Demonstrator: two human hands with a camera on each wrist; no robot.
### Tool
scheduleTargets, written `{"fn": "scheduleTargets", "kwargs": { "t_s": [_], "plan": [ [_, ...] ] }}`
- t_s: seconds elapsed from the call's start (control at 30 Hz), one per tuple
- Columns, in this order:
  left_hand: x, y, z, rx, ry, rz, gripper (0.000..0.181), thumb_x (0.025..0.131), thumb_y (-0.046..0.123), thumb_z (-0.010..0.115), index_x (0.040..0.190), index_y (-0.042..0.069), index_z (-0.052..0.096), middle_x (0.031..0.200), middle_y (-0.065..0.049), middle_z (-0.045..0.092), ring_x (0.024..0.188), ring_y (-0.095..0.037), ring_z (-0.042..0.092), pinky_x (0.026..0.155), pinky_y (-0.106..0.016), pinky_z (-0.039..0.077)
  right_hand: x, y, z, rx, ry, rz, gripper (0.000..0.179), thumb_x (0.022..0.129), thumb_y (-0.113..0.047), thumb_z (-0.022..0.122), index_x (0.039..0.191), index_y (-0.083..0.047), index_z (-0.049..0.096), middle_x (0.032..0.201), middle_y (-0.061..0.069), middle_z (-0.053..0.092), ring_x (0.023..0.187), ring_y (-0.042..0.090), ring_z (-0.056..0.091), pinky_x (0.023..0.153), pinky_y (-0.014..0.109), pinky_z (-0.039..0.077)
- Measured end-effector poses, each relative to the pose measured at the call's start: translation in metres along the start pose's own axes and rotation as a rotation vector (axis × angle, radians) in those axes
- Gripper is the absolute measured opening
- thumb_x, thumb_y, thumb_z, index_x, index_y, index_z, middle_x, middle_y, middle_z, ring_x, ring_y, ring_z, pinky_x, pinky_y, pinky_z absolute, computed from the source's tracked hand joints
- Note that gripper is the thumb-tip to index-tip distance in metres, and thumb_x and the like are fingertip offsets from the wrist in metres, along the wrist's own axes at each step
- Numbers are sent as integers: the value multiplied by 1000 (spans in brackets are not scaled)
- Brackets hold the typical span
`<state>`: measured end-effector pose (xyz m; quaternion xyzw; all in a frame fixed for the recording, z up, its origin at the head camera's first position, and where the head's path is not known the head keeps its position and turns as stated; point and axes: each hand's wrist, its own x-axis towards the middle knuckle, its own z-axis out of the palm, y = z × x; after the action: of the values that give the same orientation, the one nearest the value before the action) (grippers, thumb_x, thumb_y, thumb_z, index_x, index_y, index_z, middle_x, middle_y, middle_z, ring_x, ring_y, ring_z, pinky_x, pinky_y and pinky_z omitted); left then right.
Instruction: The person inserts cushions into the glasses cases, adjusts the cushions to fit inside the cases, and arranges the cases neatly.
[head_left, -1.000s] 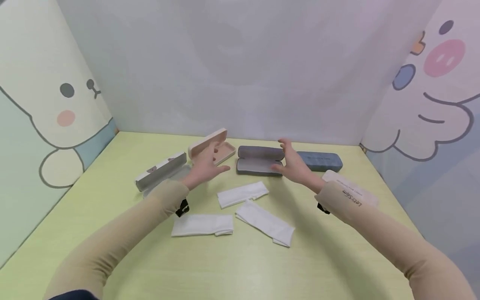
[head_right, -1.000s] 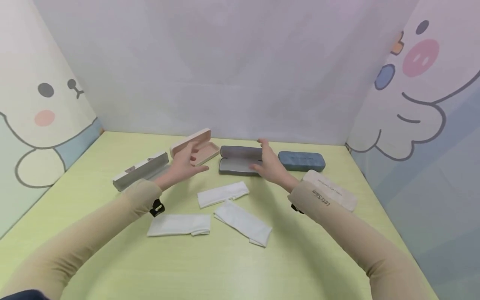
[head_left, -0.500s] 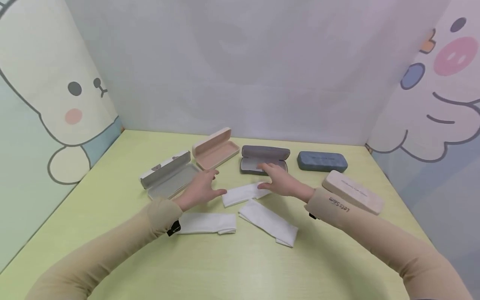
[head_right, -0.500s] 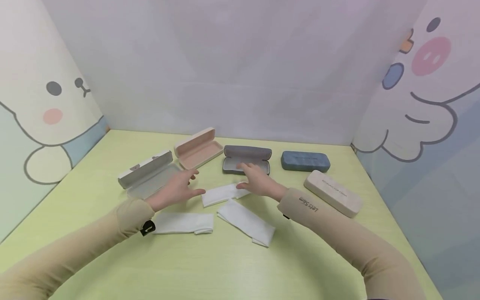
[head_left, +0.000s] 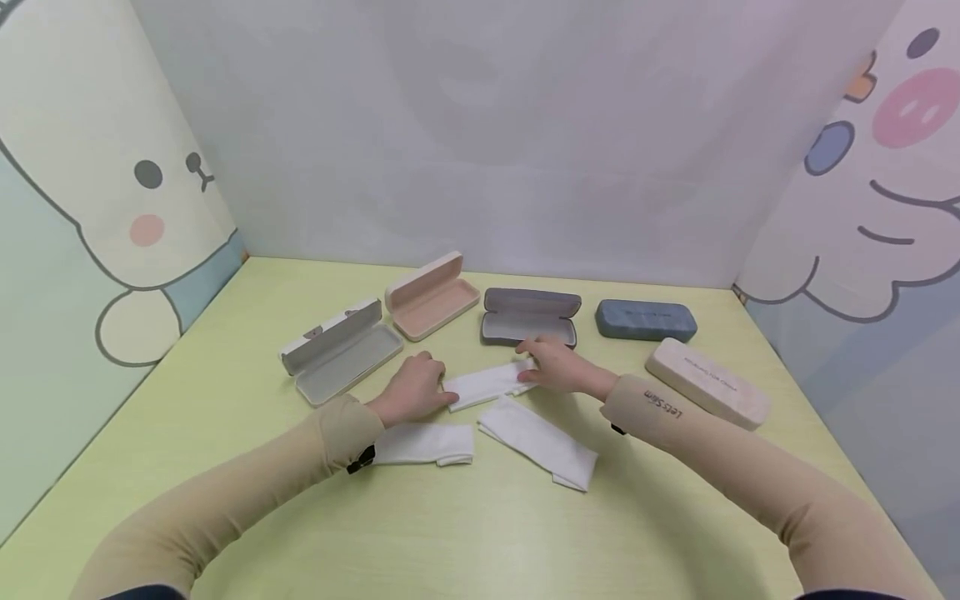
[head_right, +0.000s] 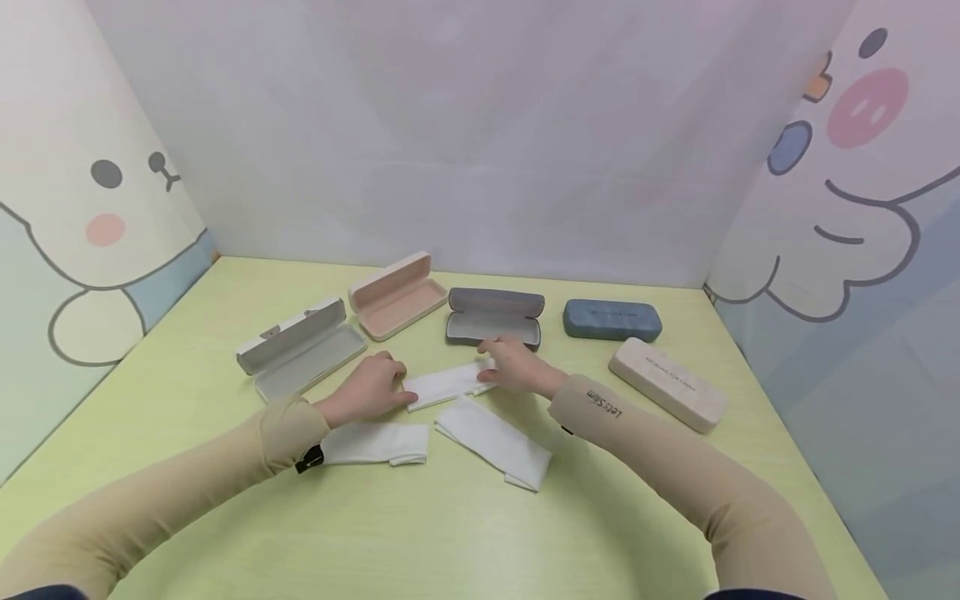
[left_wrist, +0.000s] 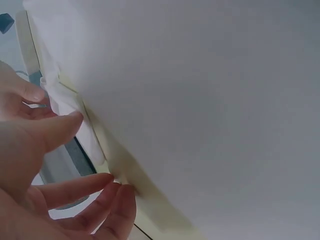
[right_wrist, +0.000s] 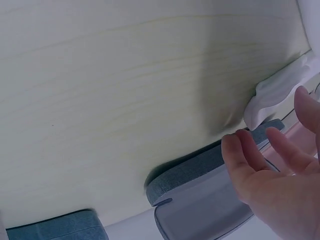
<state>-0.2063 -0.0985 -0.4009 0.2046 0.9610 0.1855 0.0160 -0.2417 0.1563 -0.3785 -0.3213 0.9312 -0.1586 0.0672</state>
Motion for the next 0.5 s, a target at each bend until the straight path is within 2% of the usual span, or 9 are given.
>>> {"fn": "scheduleTargets", "kwargs": {
  "t_s": [0.17,0.33,0.37,0.5],
  "plan": [
    [1,-1,4,-23,7,1,33,80,28,75,84,-4,67,81,-14,62,74,-22,54,71,-33,46,0,5,2,-31,-2,4,36,90,-17,66,117,7,60,89,16,63,81,22,53,76,37,44],
    [3,-1,4,-103,26,-17,24,79,19,75,79,-4,68,77,-11,64,71,-20,53,70,-32,45,-1,8,5,-53,-10,23,24,90,-12,66,108,4,63,90,16,64,84,25,52,80,40,41],
    [1,4,-3,-132,5,-54,20,77,15,76,80,-3,68,76,-10,64,71,-19,53,71,-32,45,-1,8,6,-54,-13,29,23,90,-12,65,107,4,63,90,16,63,85,26,53,81,41,41],
    [5,3,-3,-198,-28,-130,16,77,13,76,81,-1,67,76,-7,64,70,-16,53,69,-27,44,-1,8,9,-42,-20,64,21,92,-11,63,106,5,62,94,17,63,89,28,54,86,44,41]
  ]
}}
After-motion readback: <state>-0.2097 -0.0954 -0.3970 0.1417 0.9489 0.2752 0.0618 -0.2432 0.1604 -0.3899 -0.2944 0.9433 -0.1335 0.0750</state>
